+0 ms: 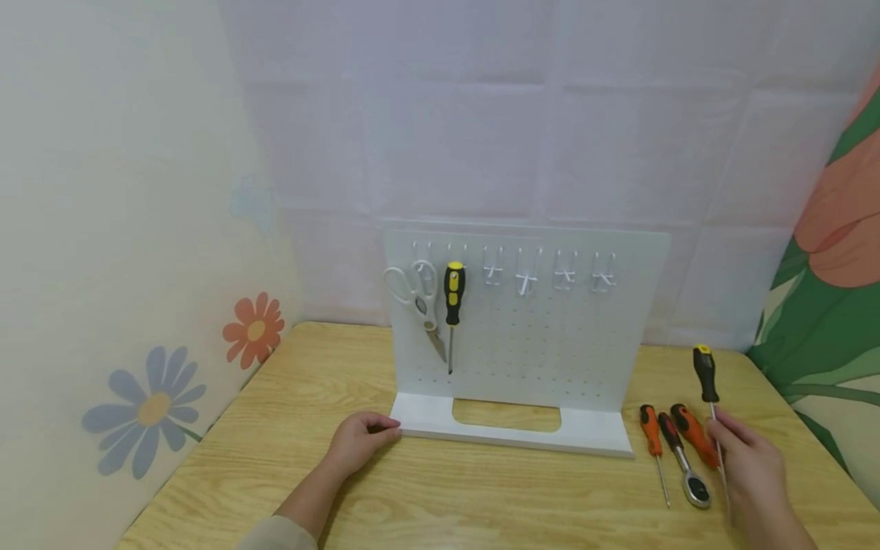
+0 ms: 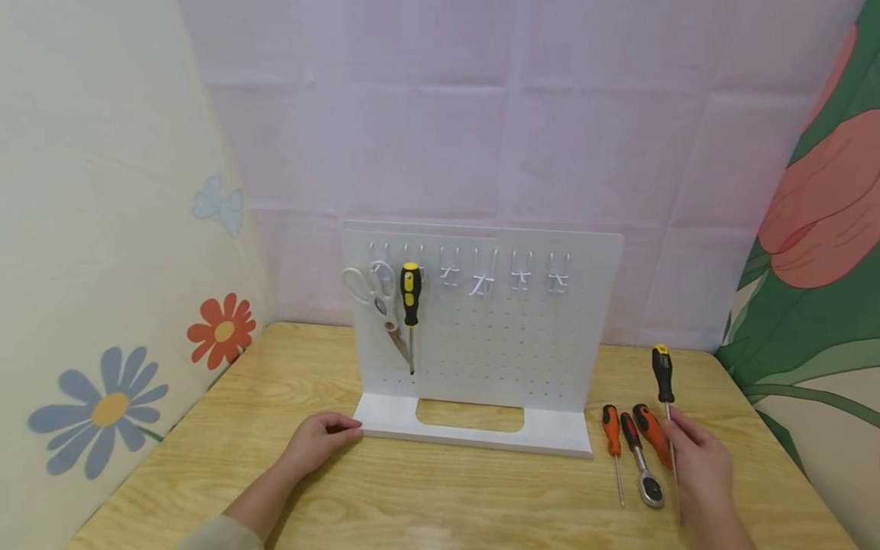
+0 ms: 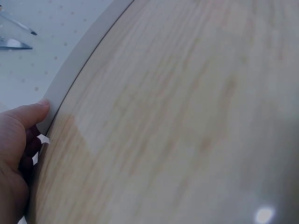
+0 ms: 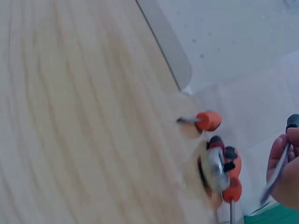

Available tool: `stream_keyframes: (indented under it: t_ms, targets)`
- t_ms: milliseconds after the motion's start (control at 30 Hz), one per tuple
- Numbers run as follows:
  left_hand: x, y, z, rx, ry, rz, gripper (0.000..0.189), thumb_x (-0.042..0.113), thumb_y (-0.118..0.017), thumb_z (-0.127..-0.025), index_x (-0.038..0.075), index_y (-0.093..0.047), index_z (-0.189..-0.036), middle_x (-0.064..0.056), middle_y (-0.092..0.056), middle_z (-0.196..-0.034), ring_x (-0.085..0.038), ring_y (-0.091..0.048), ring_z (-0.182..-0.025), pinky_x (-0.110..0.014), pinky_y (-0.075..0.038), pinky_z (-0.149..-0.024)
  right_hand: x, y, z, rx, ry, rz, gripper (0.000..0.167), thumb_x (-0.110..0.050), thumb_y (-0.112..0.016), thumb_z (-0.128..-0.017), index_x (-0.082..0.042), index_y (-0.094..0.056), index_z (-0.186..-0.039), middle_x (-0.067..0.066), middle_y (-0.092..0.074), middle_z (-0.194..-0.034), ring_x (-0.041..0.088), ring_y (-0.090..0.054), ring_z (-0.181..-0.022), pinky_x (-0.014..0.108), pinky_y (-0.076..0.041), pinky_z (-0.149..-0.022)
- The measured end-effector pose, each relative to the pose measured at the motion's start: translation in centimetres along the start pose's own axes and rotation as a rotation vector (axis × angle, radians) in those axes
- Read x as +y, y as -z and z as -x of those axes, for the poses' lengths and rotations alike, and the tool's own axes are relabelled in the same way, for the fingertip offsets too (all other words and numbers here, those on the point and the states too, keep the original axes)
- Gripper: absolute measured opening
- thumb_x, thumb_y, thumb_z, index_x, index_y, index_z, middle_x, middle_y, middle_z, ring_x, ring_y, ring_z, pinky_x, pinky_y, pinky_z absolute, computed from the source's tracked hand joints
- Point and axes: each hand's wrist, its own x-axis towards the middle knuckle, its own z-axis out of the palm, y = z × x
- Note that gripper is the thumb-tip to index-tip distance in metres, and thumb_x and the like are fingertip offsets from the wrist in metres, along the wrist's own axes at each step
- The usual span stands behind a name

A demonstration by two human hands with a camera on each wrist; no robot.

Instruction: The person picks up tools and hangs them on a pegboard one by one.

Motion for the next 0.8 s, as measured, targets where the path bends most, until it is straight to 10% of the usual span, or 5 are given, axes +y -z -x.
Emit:
stream_keyframes:
  t_ms: [333, 800]
  targets:
    - [-0.2, -0.1, -0.3, -0.003, 0.0, 0.003, 0.009, 0.015, -0.077, -0.083, 0.009, -0.077, -0.09, -0.002, -0.073, -0.095, -0.01, -0.06, -0.087, -0.028, -0.047, -0.08, -0.9, -1.8, 1.6, -0.451, 0.068, -0.314, 0.035, -0.003, -0.061, -0.094, -0.035, -0.075, -0.09, -0.012, -0.069, -0.086, 0.001, -0.066, -0.08, 0.015, -0.053, -0.074]
    - [-0.5, 0.0, -0.1, 0.002, -0.089, 0.021, 0.017, 0.023, -0.079, -0.082, 0.008, -0.076, -0.089, -0.003, -0.073, -0.092, -0.008, -0.061, -0.084, -0.026, -0.048, -0.075, -2.4, -6.5, 4.7, -0.498, 0.086, -0.186, 0.043, 0.001, -0.056, -0.097, -0.038, -0.072, -0.085, -0.015, -0.067, -0.085, -0.001, -0.067, -0.08, 0.017, -0.054, -0.073]
